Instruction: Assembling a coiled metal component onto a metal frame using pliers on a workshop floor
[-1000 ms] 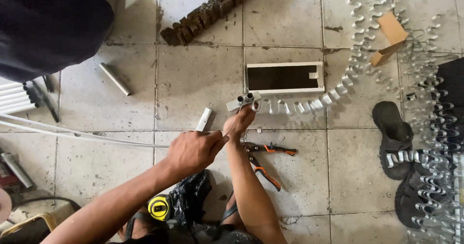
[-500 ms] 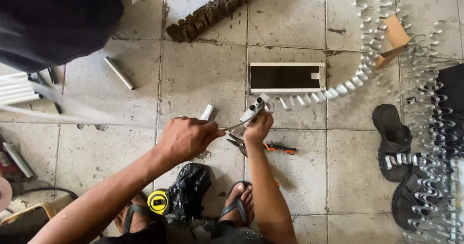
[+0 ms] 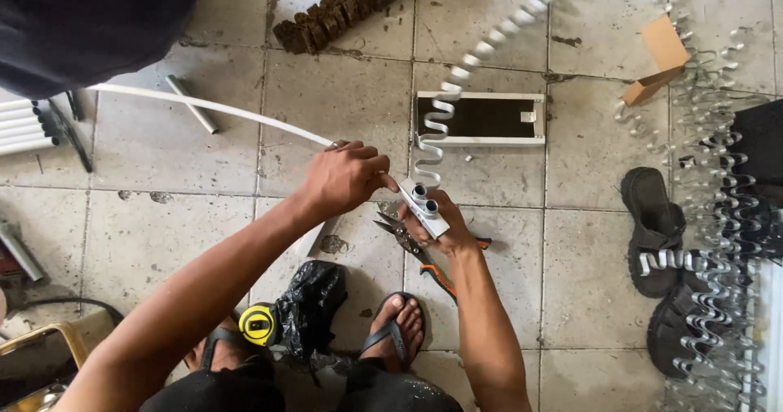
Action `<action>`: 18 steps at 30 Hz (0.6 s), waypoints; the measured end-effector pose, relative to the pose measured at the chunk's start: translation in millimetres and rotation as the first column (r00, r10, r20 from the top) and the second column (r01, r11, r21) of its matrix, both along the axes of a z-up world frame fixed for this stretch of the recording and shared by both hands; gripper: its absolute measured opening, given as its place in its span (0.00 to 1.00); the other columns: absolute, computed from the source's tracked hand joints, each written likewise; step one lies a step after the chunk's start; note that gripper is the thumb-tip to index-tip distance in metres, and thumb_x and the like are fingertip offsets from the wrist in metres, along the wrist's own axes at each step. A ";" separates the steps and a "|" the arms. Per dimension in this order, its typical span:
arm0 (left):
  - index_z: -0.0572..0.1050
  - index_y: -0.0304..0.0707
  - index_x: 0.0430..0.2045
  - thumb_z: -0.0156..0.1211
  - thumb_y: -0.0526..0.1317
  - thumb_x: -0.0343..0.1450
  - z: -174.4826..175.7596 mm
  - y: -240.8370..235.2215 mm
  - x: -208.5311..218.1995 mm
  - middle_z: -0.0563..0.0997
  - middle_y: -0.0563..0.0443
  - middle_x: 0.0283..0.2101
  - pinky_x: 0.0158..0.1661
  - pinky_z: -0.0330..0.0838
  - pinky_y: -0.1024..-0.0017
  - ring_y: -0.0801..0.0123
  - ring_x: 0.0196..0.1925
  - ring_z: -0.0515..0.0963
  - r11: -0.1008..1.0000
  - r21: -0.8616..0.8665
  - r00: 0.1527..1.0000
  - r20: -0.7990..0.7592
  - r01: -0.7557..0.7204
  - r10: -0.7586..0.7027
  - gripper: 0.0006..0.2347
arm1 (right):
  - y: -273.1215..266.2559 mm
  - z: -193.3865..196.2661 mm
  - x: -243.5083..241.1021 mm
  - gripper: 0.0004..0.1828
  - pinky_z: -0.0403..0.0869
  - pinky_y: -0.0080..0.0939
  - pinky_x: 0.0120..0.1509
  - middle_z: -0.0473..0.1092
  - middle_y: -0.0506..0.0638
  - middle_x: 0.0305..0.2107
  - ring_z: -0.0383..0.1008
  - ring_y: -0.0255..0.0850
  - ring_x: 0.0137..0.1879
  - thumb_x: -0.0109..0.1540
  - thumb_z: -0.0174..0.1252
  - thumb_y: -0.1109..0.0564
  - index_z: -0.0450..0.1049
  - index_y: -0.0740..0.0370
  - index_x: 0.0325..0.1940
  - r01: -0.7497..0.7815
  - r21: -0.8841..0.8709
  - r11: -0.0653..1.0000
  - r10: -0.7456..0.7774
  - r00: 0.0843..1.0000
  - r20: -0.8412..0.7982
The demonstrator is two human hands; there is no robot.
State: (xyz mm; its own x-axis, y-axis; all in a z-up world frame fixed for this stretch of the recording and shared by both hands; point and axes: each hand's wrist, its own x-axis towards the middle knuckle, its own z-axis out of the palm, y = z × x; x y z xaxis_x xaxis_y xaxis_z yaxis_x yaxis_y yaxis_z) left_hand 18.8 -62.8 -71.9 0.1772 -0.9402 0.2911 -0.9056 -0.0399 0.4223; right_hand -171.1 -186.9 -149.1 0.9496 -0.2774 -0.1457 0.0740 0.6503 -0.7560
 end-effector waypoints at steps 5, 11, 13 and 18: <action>0.71 0.46 0.21 0.47 0.60 0.69 9.5 -6.6 -1.4 0.73 0.51 0.20 0.37 0.74 0.56 0.55 0.30 0.79 0.992 0.124 0.998 -0.056 0.024 -0.017 0.19 | -10.6 2.8 -4.1 0.23 0.57 0.37 0.06 0.54 0.55 0.02 0.49 0.35 0.03 0.62 0.43 0.55 0.69 0.84 0.28 -0.094 0.010 0.996 0.094 0.994 -0.049; 0.69 0.46 0.19 0.46 0.61 0.69 10.7 -7.4 -2.1 0.72 0.51 0.18 0.35 0.72 0.56 0.56 0.28 0.78 0.994 0.095 0.999 0.009 0.050 -0.051 0.20 | -18.2 4.2 -6.7 0.32 0.53 0.32 0.08 0.51 0.50 0.02 0.45 0.31 0.04 0.64 0.38 0.45 0.68 0.81 0.28 -0.186 0.093 0.978 0.190 0.981 -0.043; 0.69 0.47 0.18 0.46 0.61 0.69 8.1 -6.5 -0.9 0.72 0.52 0.18 0.35 0.72 0.57 0.57 0.28 0.78 0.993 0.108 0.999 0.022 0.044 -0.047 0.20 | -22.0 5.1 -5.4 0.31 0.53 0.32 0.07 0.52 0.51 0.01 0.46 0.31 0.04 0.64 0.38 0.46 0.68 0.81 0.28 -0.203 0.063 0.977 0.205 0.978 -0.028; 0.69 0.48 0.18 0.46 0.61 0.69 5.0 -0.7 -3.1 0.72 0.53 0.19 0.36 0.72 0.59 0.58 0.28 0.78 0.991 0.126 0.997 0.048 0.053 -0.060 0.19 | -17.1 7.6 -6.9 0.26 0.52 0.31 0.07 0.52 0.50 0.01 0.46 0.30 0.04 0.61 0.43 0.50 0.68 0.81 0.26 -0.314 0.036 0.949 0.314 0.949 0.010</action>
